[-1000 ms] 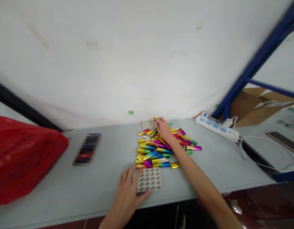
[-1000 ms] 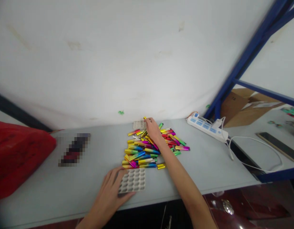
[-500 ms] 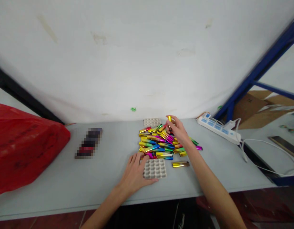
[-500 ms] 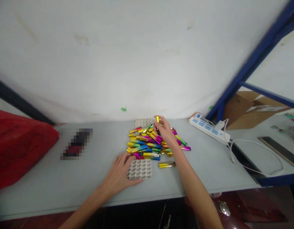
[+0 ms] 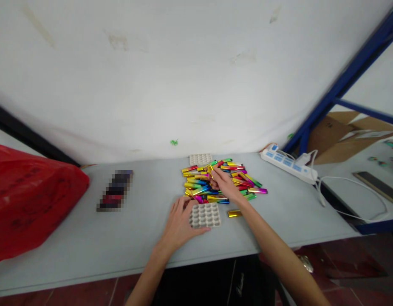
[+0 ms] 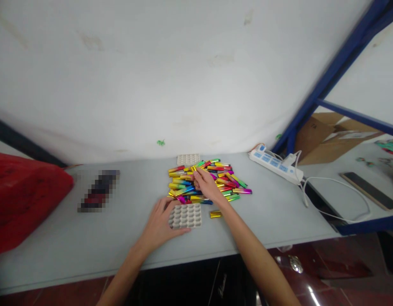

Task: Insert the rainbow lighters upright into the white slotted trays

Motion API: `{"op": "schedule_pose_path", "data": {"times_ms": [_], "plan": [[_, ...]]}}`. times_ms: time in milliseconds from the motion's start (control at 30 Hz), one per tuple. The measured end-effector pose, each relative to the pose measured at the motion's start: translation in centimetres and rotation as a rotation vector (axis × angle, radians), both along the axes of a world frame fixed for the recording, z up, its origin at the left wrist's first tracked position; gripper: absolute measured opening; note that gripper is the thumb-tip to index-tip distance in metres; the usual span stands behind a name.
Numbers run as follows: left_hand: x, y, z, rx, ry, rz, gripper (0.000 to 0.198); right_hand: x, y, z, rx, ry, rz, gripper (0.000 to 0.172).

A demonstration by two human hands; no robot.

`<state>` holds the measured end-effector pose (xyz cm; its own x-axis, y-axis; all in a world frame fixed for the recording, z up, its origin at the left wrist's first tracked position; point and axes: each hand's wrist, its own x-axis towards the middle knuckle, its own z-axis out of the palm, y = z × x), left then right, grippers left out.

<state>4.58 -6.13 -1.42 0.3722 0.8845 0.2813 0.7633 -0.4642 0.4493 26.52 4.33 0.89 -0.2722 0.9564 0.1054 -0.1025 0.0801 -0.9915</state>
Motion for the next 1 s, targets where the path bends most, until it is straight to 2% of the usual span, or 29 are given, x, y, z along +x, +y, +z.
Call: {"op": "schedule_pose_path", "data": {"times_ms": [133,333,533,600,700,800,1000], "plan": [[0.2,-0.2,0.1,0.013,0.007,0.016,0.074,0.8,-0.3,0.4,0.007,-0.065,0.013,0.047],[0.6,-1.2,-0.4,0.057,0.028,0.06,0.074,1.5,0.1,0.1,0.153,-0.258,-0.218,0.039],[0.5,-1.3,-0.5,0.046,-0.014,0.062,0.081,1.6,0.5,0.0,0.182,-0.242,-0.28,0.055],[0.5,-1.4,-0.3,0.03,-0.041,0.067,0.077,1.4,0.4,0.1,0.212,-0.211,-0.262,0.057],[0.4,-1.8,0.0,0.024,-0.065,0.057,0.057,0.9,-0.1,0.4,0.219,-0.108,-0.116,0.053],[0.4,-1.9,0.1,0.013,-0.101,0.047,0.042,0.3,-0.6,0.5,0.161,0.001,0.006,0.048],[0.6,-1.3,-0.2,0.024,-0.241,0.086,0.04,-0.4,-1.0,0.5,0.003,0.075,-0.013,0.057]]}}
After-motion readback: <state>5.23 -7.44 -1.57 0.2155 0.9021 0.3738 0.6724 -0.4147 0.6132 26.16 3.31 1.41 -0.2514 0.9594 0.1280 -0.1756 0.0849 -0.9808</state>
